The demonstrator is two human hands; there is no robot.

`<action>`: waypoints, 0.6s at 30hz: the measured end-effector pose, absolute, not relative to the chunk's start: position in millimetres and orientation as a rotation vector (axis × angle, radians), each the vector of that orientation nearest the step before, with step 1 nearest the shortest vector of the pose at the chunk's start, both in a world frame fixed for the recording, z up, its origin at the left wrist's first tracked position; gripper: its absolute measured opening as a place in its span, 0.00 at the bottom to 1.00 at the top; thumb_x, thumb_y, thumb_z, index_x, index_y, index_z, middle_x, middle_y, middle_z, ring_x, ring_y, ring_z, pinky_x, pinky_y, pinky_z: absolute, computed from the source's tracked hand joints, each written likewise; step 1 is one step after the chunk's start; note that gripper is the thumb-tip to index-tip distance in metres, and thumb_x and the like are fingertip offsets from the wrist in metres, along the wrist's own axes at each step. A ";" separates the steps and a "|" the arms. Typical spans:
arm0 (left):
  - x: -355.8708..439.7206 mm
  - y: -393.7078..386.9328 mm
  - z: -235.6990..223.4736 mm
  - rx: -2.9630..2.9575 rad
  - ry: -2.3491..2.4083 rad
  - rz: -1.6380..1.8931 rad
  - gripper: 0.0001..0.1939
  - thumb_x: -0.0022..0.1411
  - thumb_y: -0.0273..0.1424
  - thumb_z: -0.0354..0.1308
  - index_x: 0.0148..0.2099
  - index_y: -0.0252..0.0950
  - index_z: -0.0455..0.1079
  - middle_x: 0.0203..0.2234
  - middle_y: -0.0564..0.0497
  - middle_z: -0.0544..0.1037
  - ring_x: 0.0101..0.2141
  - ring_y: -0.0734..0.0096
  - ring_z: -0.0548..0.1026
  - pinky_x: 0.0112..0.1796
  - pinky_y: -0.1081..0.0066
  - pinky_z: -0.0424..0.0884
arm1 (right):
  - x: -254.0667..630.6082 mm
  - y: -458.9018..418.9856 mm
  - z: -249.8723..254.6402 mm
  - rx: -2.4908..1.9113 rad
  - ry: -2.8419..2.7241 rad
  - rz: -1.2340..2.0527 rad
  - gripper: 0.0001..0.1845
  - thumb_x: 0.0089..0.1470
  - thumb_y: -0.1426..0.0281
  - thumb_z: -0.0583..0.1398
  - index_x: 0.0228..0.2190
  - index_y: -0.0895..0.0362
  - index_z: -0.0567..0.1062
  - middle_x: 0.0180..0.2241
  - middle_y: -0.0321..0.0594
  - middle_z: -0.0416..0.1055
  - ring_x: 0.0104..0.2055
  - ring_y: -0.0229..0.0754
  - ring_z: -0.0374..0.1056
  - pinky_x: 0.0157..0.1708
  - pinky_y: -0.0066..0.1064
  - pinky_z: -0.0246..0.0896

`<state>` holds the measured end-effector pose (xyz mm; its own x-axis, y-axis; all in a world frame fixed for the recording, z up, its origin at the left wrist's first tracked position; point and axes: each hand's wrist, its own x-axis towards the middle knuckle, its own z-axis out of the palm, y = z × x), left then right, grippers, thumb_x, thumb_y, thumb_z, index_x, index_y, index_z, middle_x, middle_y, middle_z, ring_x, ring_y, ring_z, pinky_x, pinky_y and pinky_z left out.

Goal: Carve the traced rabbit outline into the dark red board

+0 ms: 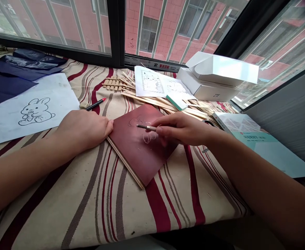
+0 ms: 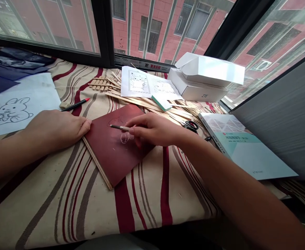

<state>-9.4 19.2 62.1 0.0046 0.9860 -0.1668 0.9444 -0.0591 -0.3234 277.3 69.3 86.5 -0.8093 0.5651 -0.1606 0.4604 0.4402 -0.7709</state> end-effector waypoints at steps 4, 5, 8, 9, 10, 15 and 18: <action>-11.8 21.7 58.9 -2.155 -2.062 0.520 0.34 0.76 0.41 0.35 0.39 0.38 0.83 0.37 0.35 0.88 0.42 0.37 0.86 0.38 0.52 0.75 | 262.9 71.1 80.4 -0.970 -2.228 1.714 0.16 0.74 0.61 0.59 0.50 0.60 0.78 0.37 0.41 0.83 0.18 0.28 0.60 0.16 0.26 0.48; -12.7 21.7 58.2 -2.166 -2.057 0.513 0.34 0.76 0.41 0.35 0.39 0.38 0.83 0.37 0.35 0.88 0.41 0.37 0.86 0.38 0.51 0.75 | 260.0 71.6 79.2 -1.057 -2.129 1.602 0.13 0.74 0.64 0.59 0.48 0.60 0.78 0.33 0.39 0.81 0.18 0.27 0.59 0.16 0.25 0.46; -15.5 20.7 56.6 -2.203 -2.036 0.483 0.34 0.76 0.40 0.35 0.39 0.38 0.83 0.37 0.34 0.87 0.40 0.37 0.85 0.39 0.49 0.76 | 257.1 71.9 76.8 -1.036 -1.985 1.489 0.09 0.73 0.67 0.58 0.45 0.59 0.76 0.37 0.40 0.83 0.17 0.27 0.63 0.15 0.25 0.46; -16.4 20.3 56.3 -2.213 -2.029 0.471 0.34 0.76 0.40 0.35 0.39 0.38 0.83 0.37 0.34 0.87 0.40 0.37 0.85 0.40 0.48 0.76 | 257.9 71.3 76.4 -0.972 -2.033 1.548 0.10 0.73 0.66 0.58 0.45 0.59 0.76 0.42 0.43 0.84 0.17 0.27 0.65 0.14 0.26 0.46; -17.0 19.8 56.0 -2.221 -2.022 0.458 0.34 0.76 0.40 0.35 0.39 0.38 0.83 0.37 0.33 0.87 0.40 0.38 0.85 0.40 0.48 0.77 | 259.2 70.5 75.9 -0.930 -2.102 1.593 0.12 0.72 0.64 0.59 0.45 0.59 0.77 0.46 0.45 0.84 0.18 0.28 0.67 0.14 0.27 0.48; -18.5 17.6 55.1 -2.233 -1.997 0.398 0.33 0.77 0.40 0.34 0.37 0.38 0.81 0.34 0.34 0.87 0.38 0.40 0.85 0.39 0.49 0.76 | 263.5 66.2 73.2 -1.020 -2.199 1.150 0.15 0.71 0.64 0.59 0.47 0.61 0.79 0.44 0.45 0.84 0.19 0.27 0.62 0.19 0.27 0.51; -19.1 16.4 54.3 -2.242 -1.984 0.363 0.31 0.77 0.39 0.37 0.36 0.39 0.81 0.34 0.34 0.87 0.36 0.41 0.84 0.38 0.49 0.75 | 264.3 65.7 73.3 -0.907 -2.329 1.138 0.16 0.70 0.61 0.61 0.46 0.59 0.82 0.44 0.45 0.85 0.31 0.34 0.71 0.30 0.28 0.61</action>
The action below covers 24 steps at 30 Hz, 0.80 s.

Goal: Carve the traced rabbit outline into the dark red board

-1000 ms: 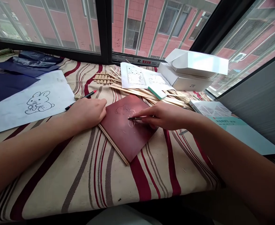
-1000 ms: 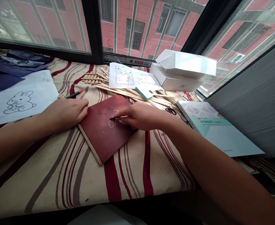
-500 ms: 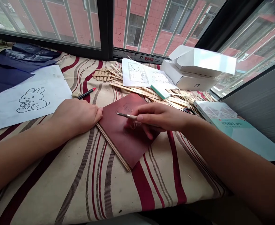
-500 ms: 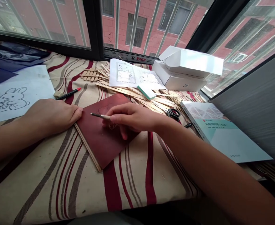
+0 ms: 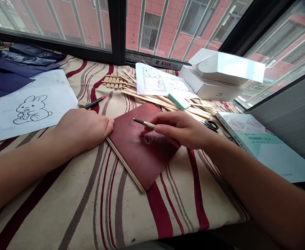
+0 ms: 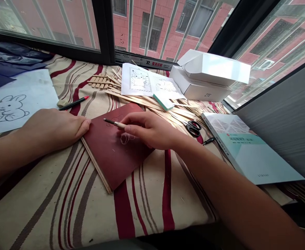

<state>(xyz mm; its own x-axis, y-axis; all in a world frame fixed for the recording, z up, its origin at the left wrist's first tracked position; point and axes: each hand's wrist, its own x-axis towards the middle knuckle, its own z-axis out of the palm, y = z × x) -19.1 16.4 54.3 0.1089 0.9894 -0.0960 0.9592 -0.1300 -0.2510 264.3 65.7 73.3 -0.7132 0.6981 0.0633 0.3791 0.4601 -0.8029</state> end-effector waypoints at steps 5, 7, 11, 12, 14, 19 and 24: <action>-19.1 16.1 53.9 -2.234 -1.980 0.328 0.30 0.76 0.40 0.37 0.34 0.39 0.79 0.33 0.34 0.87 0.35 0.42 0.83 0.37 0.49 0.74 | 273.6 67.6 79.7 -1.062 -2.454 1.067 0.20 0.70 0.68 0.59 0.57 0.59 0.81 0.30 0.38 0.82 0.33 0.38 0.74 0.34 0.30 0.63; -18.5 16.8 54.7 -2.237 -1.984 0.326 0.30 0.76 0.40 0.38 0.33 0.39 0.79 0.35 0.34 0.87 0.36 0.42 0.83 0.38 0.49 0.74 | 279.0 67.7 83.8 -1.093 -2.593 1.085 0.24 0.70 0.66 0.60 0.63 0.55 0.80 0.26 0.34 0.79 0.30 0.38 0.72 0.32 0.29 0.61; -17.3 19.0 57.6 -2.251 -1.996 0.355 0.28 0.75 0.40 0.41 0.31 0.39 0.78 0.33 0.35 0.86 0.34 0.45 0.83 0.39 0.50 0.75 | 285.5 68.2 90.2 -1.201 -2.724 1.031 0.25 0.71 0.65 0.59 0.64 0.50 0.82 0.25 0.32 0.78 0.28 0.37 0.70 0.30 0.29 0.61; -17.0 19.5 58.3 -2.251 -1.996 0.366 0.28 0.75 0.40 0.41 0.30 0.39 0.78 0.32 0.35 0.86 0.34 0.46 0.82 0.39 0.50 0.75 | 286.0 68.5 91.3 -1.205 -2.736 1.048 0.25 0.71 0.65 0.58 0.65 0.50 0.82 0.25 0.33 0.78 0.28 0.37 0.69 0.30 0.29 0.60; -16.3 20.3 59.5 -2.249 -1.994 0.390 0.28 0.75 0.39 0.40 0.30 0.39 0.77 0.32 0.36 0.86 0.34 0.48 0.82 0.39 0.52 0.75 | 286.5 68.9 92.8 -1.185 -2.765 1.070 0.26 0.71 0.64 0.58 0.65 0.51 0.82 0.25 0.34 0.79 0.27 0.37 0.69 0.30 0.29 0.60; -14.7 21.3 60.9 -2.234 -1.990 0.465 0.29 0.76 0.38 0.38 0.30 0.40 0.76 0.34 0.38 0.87 0.34 0.50 0.82 0.37 0.54 0.73 | 287.3 66.6 94.6 -1.173 -2.821 1.034 0.27 0.72 0.61 0.58 0.66 0.48 0.81 0.27 0.36 0.80 0.31 0.39 0.71 0.34 0.31 0.62; -14.3 22.1 61.1 -2.219 -1.989 0.517 0.30 0.76 0.38 0.36 0.32 0.40 0.78 0.34 0.37 0.87 0.35 0.47 0.82 0.37 0.52 0.72 | 287.8 62.6 94.0 -1.141 -2.814 0.968 0.27 0.70 0.61 0.57 0.64 0.47 0.83 0.34 0.36 0.84 0.32 0.39 0.69 0.36 0.31 0.62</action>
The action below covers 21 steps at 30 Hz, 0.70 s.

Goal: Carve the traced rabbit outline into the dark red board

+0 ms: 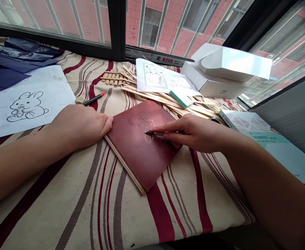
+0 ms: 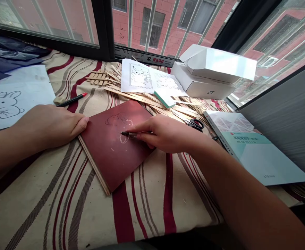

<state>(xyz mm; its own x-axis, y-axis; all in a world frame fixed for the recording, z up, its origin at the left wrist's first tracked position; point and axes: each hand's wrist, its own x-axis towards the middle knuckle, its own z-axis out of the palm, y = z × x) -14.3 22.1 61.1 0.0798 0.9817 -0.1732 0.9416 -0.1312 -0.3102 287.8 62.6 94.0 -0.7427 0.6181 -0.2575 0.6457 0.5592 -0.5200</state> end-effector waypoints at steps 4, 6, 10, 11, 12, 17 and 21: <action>-13.9 22.4 61.6 -2.203 -2.001 0.561 0.31 0.76 0.40 0.36 0.34 0.40 0.79 0.36 0.37 0.87 0.37 0.44 0.84 0.36 0.53 0.71 | 288.1 62.1 92.6 1.097 2.776 -0.873 0.27 0.69 0.62 0.57 0.63 0.48 0.84 0.28 0.35 0.79 0.27 0.38 0.63 0.35 0.31 0.60; -13.2 22.3 62.2 -2.204 -1.999 0.582 0.32 0.76 0.41 0.35 0.35 0.39 0.80 0.36 0.37 0.87 0.38 0.41 0.84 0.36 0.53 0.71 | 288.4 62.8 91.9 1.093 2.778 -0.886 0.27 0.69 0.62 0.57 0.63 0.48 0.84 0.25 0.34 0.76 0.26 0.38 0.62 0.35 0.32 0.60; -12.0 22.5 63.1 -2.198 -1.997 0.601 0.32 0.75 0.41 0.35 0.35 0.39 0.79 0.36 0.36 0.87 0.39 0.37 0.85 0.35 0.52 0.70 | 288.8 63.2 91.3 1.091 2.777 -0.904 0.28 0.68 0.62 0.57 0.64 0.49 0.83 0.25 0.35 0.76 0.27 0.39 0.63 0.36 0.32 0.60; -12.0 22.6 63.2 -2.196 -1.996 0.601 0.32 0.75 0.41 0.35 0.35 0.39 0.79 0.36 0.36 0.87 0.39 0.37 0.85 0.35 0.52 0.70 | 288.8 62.9 91.5 1.088 2.782 -0.888 0.28 0.68 0.61 0.56 0.63 0.49 0.83 0.25 0.35 0.76 0.27 0.39 0.63 0.35 0.32 0.60; -12.0 22.8 63.2 -2.196 -1.994 0.600 0.32 0.75 0.41 0.35 0.35 0.39 0.79 0.37 0.36 0.87 0.40 0.37 0.85 0.35 0.52 0.70 | 288.6 62.5 91.9 1.083 2.788 -0.867 0.28 0.69 0.61 0.56 0.63 0.49 0.83 0.25 0.35 0.76 0.27 0.39 0.62 0.35 0.32 0.60; -13.7 23.5 62.5 -2.197 -1.983 0.595 0.31 0.75 0.41 0.36 0.35 0.40 0.80 0.37 0.38 0.87 0.39 0.40 0.84 0.34 0.55 0.67 | 286.9 60.7 94.7 1.001 2.830 -0.788 0.28 0.70 0.62 0.55 0.64 0.48 0.83 0.24 0.34 0.76 0.26 0.39 0.61 0.37 0.32 0.61; -14.8 24.0 61.4 -2.200 -1.985 0.589 0.31 0.76 0.41 0.37 0.36 0.40 0.81 0.36 0.39 0.87 0.38 0.45 0.84 0.34 0.57 0.67 | 287.2 62.3 95.4 0.968 2.828 -0.784 0.28 0.71 0.62 0.55 0.65 0.49 0.82 0.26 0.35 0.78 0.27 0.39 0.64 0.37 0.32 0.61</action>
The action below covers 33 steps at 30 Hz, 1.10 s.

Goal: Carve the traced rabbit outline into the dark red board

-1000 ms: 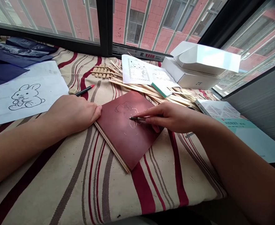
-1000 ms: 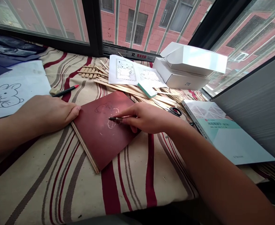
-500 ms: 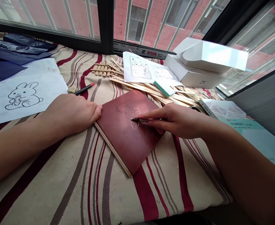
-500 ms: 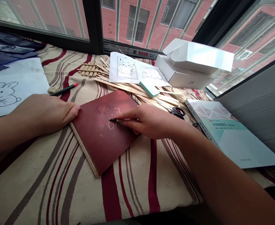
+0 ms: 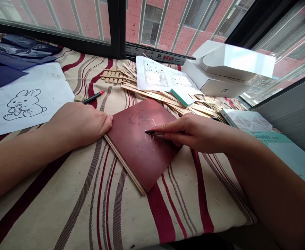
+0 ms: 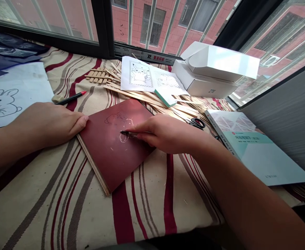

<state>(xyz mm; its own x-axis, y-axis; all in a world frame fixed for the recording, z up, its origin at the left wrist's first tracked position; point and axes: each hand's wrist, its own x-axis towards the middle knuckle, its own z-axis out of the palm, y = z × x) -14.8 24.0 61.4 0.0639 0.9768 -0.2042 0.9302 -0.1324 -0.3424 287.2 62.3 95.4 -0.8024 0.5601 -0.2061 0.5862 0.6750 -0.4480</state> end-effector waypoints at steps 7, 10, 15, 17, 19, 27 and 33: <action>-12.2 23.4 63.4 -2.224 -1.987 0.575 0.32 0.75 0.41 0.36 0.36 0.39 0.81 0.36 0.35 0.86 0.38 0.40 0.84 0.35 0.54 0.68 | 289.4 64.1 94.4 0.982 2.816 -0.801 0.27 0.71 0.63 0.56 0.65 0.48 0.82 0.29 0.36 0.81 0.29 0.40 0.67 0.37 0.33 0.61; -12.1 23.5 64.1 -2.229 -1.993 0.572 0.32 0.74 0.41 0.36 0.36 0.38 0.81 0.36 0.34 0.87 0.39 0.39 0.84 0.35 0.54 0.69 | 287.2 62.1 97.5 0.944 2.834 -0.751 0.27 0.72 0.62 0.55 0.65 0.47 0.82 0.35 0.37 0.84 0.31 0.39 0.69 0.38 0.33 0.60; -13.2 24.2 63.9 -2.250 -2.004 0.564 0.31 0.74 0.40 0.37 0.37 0.39 0.82 0.35 0.34 0.86 0.40 0.37 0.84 0.39 0.50 0.71 | 278.9 53.8 102.8 0.895 2.874 -0.523 0.23 0.75 0.62 0.54 0.58 0.47 0.86 0.38 0.39 0.85 0.32 0.40 0.69 0.34 0.34 0.55; -13.5 24.5 63.3 -2.248 -2.015 0.561 0.31 0.75 0.41 0.37 0.36 0.39 0.82 0.36 0.33 0.86 0.40 0.39 0.84 0.40 0.49 0.71 | 274.8 49.1 103.6 0.938 2.847 -0.393 0.22 0.75 0.63 0.54 0.55 0.48 0.87 0.34 0.40 0.83 0.29 0.40 0.66 0.31 0.34 0.51; -13.8 25.0 62.5 -2.245 -2.024 0.562 0.32 0.75 0.41 0.37 0.35 0.39 0.81 0.37 0.34 0.86 0.40 0.41 0.84 0.41 0.50 0.71 | 270.0 44.4 105.5 0.996 2.765 -0.291 0.22 0.73 0.67 0.55 0.55 0.49 0.87 0.34 0.42 0.82 0.29 0.41 0.65 0.29 0.34 0.50; -16.5 30.6 57.4 -2.218 -2.024 0.637 0.32 0.74 0.43 0.36 0.34 0.41 0.80 0.31 0.42 0.81 0.37 0.43 0.83 0.41 0.50 0.72 | 241.6 37.7 131.9 0.936 2.549 0.026 0.28 0.62 0.80 0.60 0.57 0.49 0.86 0.24 0.39 0.73 0.22 0.37 0.58 0.25 0.31 0.46; -17.1 32.4 57.4 -2.195 -2.011 0.687 0.30 0.74 0.43 0.37 0.33 0.42 0.79 0.32 0.45 0.81 0.37 0.46 0.83 0.41 0.51 0.72 | 247.2 36.1 129.2 0.745 2.633 0.220 0.19 0.65 0.73 0.65 0.54 0.53 0.86 0.27 0.41 0.79 0.27 0.40 0.68 0.31 0.33 0.50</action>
